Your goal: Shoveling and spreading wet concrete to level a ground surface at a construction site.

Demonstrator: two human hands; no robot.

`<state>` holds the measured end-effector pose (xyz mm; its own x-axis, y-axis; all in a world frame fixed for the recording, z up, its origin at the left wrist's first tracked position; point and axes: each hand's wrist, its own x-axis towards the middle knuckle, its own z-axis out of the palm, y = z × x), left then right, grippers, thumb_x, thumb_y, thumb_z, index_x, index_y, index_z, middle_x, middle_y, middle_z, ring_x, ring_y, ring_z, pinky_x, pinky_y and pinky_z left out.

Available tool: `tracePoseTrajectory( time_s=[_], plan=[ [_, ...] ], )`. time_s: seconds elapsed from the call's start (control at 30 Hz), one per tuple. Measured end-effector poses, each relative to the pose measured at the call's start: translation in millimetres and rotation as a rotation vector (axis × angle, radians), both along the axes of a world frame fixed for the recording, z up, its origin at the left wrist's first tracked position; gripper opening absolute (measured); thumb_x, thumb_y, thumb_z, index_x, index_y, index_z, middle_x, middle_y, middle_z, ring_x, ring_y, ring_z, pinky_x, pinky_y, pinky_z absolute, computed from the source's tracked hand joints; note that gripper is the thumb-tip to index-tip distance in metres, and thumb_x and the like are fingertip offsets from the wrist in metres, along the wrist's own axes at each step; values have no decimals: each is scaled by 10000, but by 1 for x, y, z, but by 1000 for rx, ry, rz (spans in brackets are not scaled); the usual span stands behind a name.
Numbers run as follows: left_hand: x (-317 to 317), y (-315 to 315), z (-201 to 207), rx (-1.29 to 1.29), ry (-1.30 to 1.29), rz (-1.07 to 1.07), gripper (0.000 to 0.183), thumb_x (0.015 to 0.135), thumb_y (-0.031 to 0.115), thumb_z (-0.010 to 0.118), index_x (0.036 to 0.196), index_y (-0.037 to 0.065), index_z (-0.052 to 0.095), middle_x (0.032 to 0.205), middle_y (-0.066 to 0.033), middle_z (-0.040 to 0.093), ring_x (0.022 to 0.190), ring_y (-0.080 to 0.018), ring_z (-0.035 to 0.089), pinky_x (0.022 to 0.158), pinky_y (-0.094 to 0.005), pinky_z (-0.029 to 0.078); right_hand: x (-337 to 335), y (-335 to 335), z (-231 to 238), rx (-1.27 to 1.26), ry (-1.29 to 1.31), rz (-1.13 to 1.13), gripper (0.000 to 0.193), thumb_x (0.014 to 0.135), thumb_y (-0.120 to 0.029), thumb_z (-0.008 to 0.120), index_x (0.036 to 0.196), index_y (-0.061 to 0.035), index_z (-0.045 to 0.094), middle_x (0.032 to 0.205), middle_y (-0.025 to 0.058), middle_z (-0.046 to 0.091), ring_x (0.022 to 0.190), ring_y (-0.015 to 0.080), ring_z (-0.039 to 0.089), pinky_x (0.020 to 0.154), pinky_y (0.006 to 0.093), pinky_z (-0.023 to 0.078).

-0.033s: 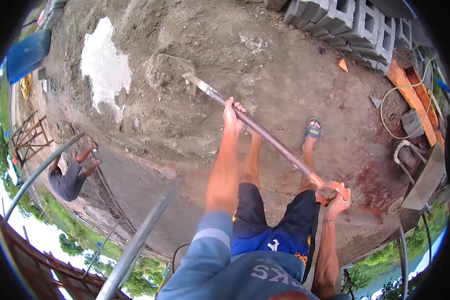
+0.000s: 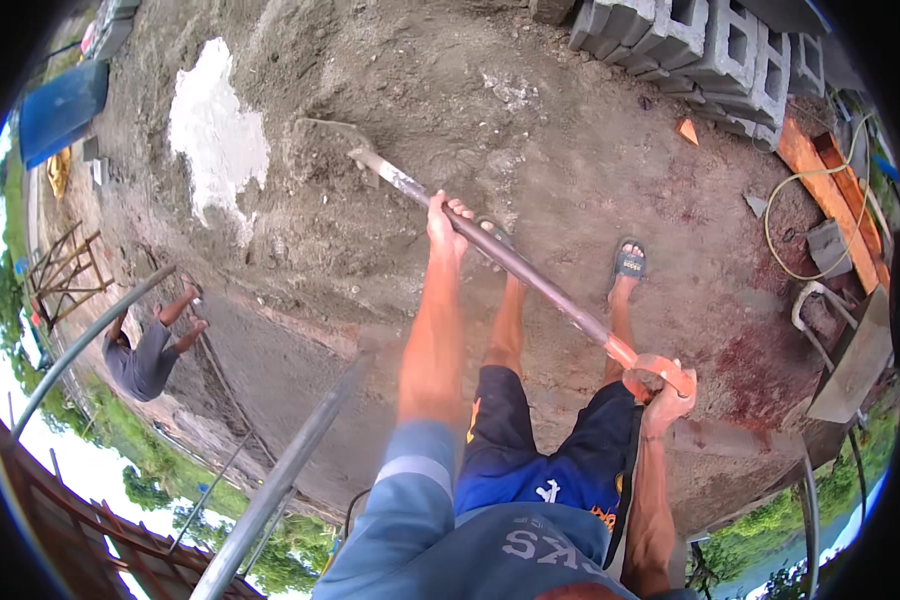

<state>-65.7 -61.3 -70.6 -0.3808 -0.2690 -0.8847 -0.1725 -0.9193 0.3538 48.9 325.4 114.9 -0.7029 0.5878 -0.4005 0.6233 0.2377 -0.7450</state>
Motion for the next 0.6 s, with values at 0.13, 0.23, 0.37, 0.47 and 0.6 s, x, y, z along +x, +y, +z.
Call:
tracePoseTrajectory(
  time_s=[0.13,0.23,0.37,0.47,0.6],
  plan=[
    [-13,-152,98,-276,70,14,236,890,302,432,773,97,445,632,-16,449,534,-114,440,510,-251,432,-52,-104,53,-175,554,681,253,662,-35,716,681,-68,466,703,49,516,685,232,516,691,368,443],
    [-12,-180,155,-436,63,12,280,922,347,384,823,91,442,651,-19,439,555,-136,445,503,-278,423,-44,-115,67,-140,647,887,280,618,-60,749,692,-70,479,782,60,537,802,268,533,827,458,422],
    [-12,-123,191,-532,148,-71,230,899,319,467,858,93,457,696,-39,463,642,-167,473,617,-327,445,-34,-66,49,-234,506,833,290,605,-76,762,709,-58,492,856,64,551,902,281,544,919,507,388],
    [-24,-40,176,-487,167,-103,186,853,254,572,810,98,481,719,-42,487,664,-174,488,653,-341,467,-16,12,26,-489,232,537,169,700,14,639,768,-26,490,850,73,558,869,195,539,930,390,399],
    [-22,120,98,-107,-21,-104,224,838,252,582,757,132,411,606,-7,413,542,-132,443,484,-266,435,47,131,-11,-545,-53,-153,90,829,-44,528,759,-61,475,608,3,494,525,69,462,502,210,366]
  ],
)
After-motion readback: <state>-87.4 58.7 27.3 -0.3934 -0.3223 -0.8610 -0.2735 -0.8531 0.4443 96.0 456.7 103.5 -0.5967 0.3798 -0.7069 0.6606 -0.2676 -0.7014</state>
